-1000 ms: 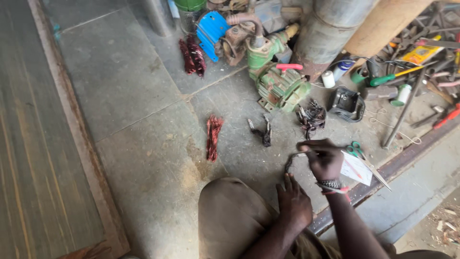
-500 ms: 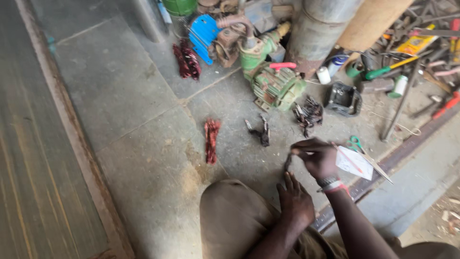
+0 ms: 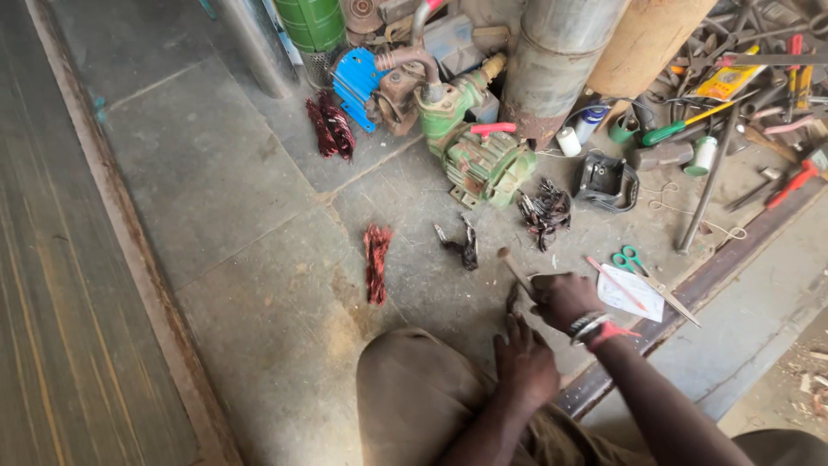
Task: The person sits on the floor and uses a pencil to mark a small piece of paper. They then pick up a bundle of black wires and begin twisting and manipulating them with their hands. The person continues to work on the wires, occasionally picking up and putting down other wire bundles.
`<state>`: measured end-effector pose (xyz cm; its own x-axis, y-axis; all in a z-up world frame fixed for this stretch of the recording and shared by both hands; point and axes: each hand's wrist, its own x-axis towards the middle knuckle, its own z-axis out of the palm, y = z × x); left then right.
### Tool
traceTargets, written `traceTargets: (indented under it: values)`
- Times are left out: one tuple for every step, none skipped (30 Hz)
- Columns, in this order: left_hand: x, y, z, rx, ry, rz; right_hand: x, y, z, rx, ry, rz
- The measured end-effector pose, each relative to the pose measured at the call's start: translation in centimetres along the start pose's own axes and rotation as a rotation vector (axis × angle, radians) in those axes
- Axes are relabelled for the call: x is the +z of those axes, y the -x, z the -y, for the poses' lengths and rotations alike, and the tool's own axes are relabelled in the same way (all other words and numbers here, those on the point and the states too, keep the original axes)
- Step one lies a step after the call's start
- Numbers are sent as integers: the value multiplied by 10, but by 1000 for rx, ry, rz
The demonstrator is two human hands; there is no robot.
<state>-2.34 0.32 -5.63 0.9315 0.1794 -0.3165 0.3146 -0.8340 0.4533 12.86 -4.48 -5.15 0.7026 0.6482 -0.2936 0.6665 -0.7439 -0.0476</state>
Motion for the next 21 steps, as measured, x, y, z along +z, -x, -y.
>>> traceTargets:
  values:
    - [-2,0,6,12,30,-28,-2,12,-13,-2,-51,6]
    - [-4,-1,13,24,60,-56,-3,24,-27,-3,-102,13]
    - [-7,-4,19,8,80,-112,0,39,-42,-15,-104,38]
    - [-10,-8,26,-9,99,-168,4,57,-57,-27,-106,63]
    - [-16,-14,33,-23,114,-224,10,76,-68,-26,71,138]
    - [-22,-22,39,-79,216,-359,17,90,-77,-27,248,213]
    - [-28,-30,43,-126,315,-492,23,99,-86,16,168,256]
    - [-33,-40,44,-152,294,-487,28,108,-95,60,88,298]
    - [-33,-47,44,-179,270,-473,34,117,-99,106,1,345]
    - [-32,-53,42,-210,250,-452,38,121,-100,83,2,301]
    - [-30,-59,39,-238,226,-432,41,121,-97,62,2,254]
    - [-27,-63,35,-266,202,-414,40,121,-93,41,3,206]
    - [-26,-68,33,-280,161,-407,36,118,-88,38,43,203]
    - [-25,-72,32,-293,120,-401,31,115,-82,36,83,200]
    - [-23,-75,30,-309,83,-397,24,113,-78,31,129,200]
    - [-21,-78,31,-305,92,-395,17,113,-74,68,5,118]
    - [-19,-78,34,-307,104,-392,10,114,-72,99,-115,39]
    - [-18,-78,37,-310,116,-390,4,116,-70,129,-234,-42]
    - [-18,-78,40,-352,163,-326,-2,115,-67,119,-247,-38]
    - [-18,-78,44,-392,210,-262,-5,114,-65,108,-260,-34]
    - [-21,-77,48,-434,255,-197,-7,114,-64,95,-275,-30]
